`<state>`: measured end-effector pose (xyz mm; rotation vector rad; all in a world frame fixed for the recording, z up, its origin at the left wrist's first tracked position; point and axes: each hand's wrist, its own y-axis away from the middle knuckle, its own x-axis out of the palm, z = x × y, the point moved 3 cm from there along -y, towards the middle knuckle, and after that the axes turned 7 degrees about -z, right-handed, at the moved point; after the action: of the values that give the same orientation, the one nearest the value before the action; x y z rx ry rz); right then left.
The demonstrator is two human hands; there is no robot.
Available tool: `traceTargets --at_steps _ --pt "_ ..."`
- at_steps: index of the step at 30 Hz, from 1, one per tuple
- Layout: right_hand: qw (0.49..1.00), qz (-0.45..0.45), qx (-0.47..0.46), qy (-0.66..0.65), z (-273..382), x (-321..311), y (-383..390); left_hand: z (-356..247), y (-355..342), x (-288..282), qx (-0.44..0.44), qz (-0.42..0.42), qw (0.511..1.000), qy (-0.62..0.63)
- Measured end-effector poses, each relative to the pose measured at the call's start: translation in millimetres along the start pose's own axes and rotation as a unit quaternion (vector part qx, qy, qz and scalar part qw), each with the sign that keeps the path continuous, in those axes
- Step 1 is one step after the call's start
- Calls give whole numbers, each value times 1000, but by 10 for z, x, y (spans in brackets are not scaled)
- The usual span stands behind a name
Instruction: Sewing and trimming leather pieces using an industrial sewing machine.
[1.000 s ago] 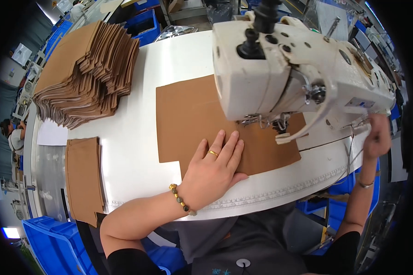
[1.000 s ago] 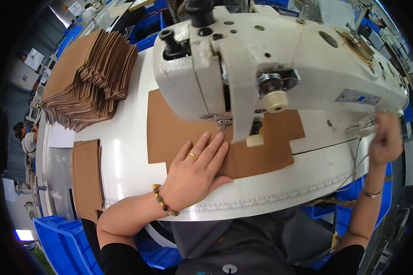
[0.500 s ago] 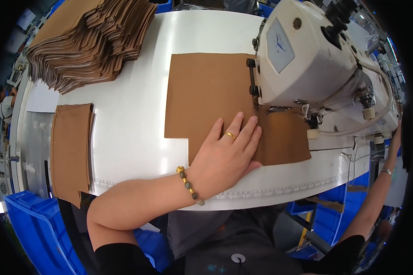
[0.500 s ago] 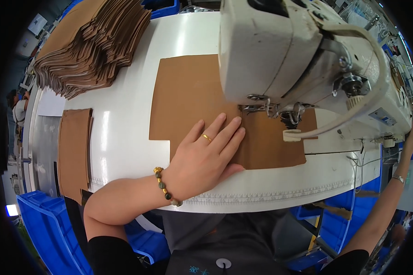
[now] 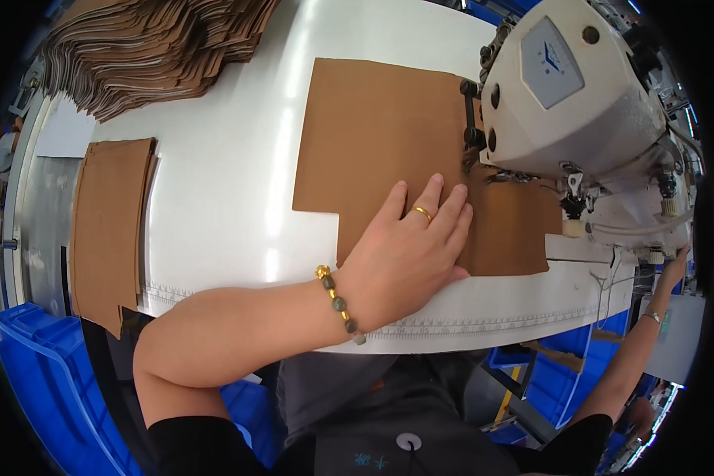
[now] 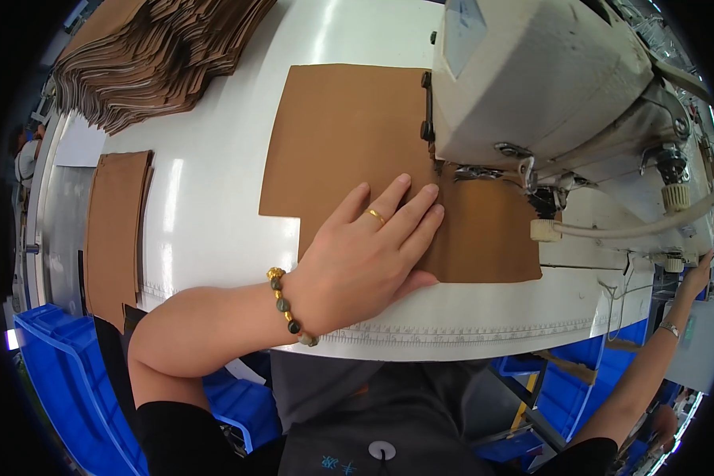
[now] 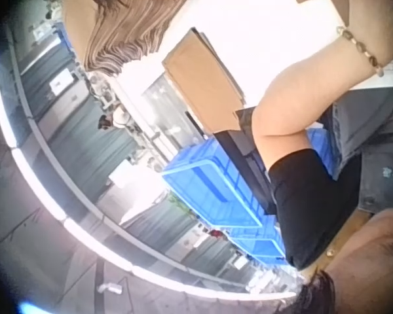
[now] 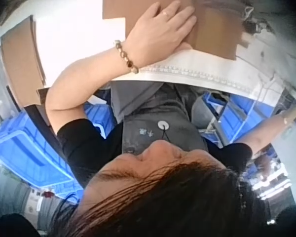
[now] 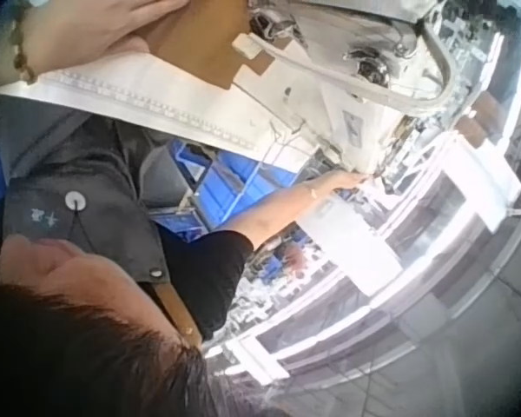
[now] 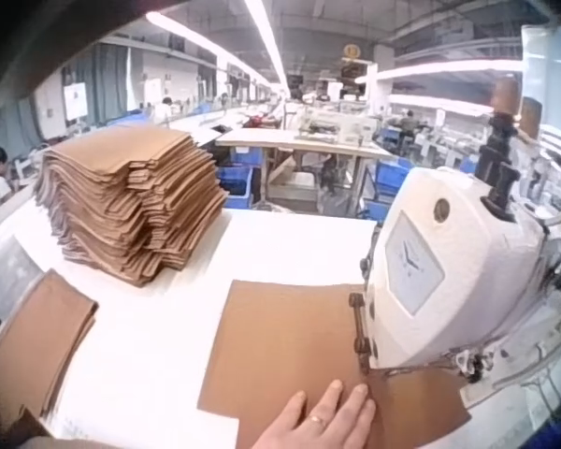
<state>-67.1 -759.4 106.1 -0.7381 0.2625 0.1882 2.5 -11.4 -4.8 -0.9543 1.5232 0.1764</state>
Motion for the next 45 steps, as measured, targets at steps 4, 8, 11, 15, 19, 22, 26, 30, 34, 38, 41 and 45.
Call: traceTargets --at_steps 4,8,11,15,19,22,26,30,34,38,41,45 --pt "999 26 31 23 -54 -46 -34 6 2 0 6 -6 1000 -2" --pt "992 74 55 81 -238 -97 -168 7 4 -6 9 -7 1000 -1" --pt "997 52 24 55 -315 -78 -190 8 12 -7 11 -9 1000 -1" --pt "1000 13 19 6 -323 -58 -154 9 16 -8 11 -13 1000 -4" --pt "1000 -20 18 10 -377 -73 -169 11 13 -4 14 -14 1000 -3" --pt "996 -4 -47 79 -421 -86 -203 14 12 0 14 -17 1000 0" --pt "987 23 -111 113 -388 -67 -147 15 14 5 16 -19 1000 0" --pt "998 39 36 -41 -395 38 56 14 8 7 15 -20 1000 2" --pt "985 11 92 -148 -383 99 161 18 -3 -1 14 -15 1000 -4" --pt "986 45 142 -72 -92 12 402 15 -23 -18 15 -13 1000 -4" --pt "975 -170 -110 86 599 -193 1206 15 -30 -30 14 -13 1000 -2" --pt "960 28 -272 -69 1639 306 2748 12 -40 -51 26 -3 1000 -6"
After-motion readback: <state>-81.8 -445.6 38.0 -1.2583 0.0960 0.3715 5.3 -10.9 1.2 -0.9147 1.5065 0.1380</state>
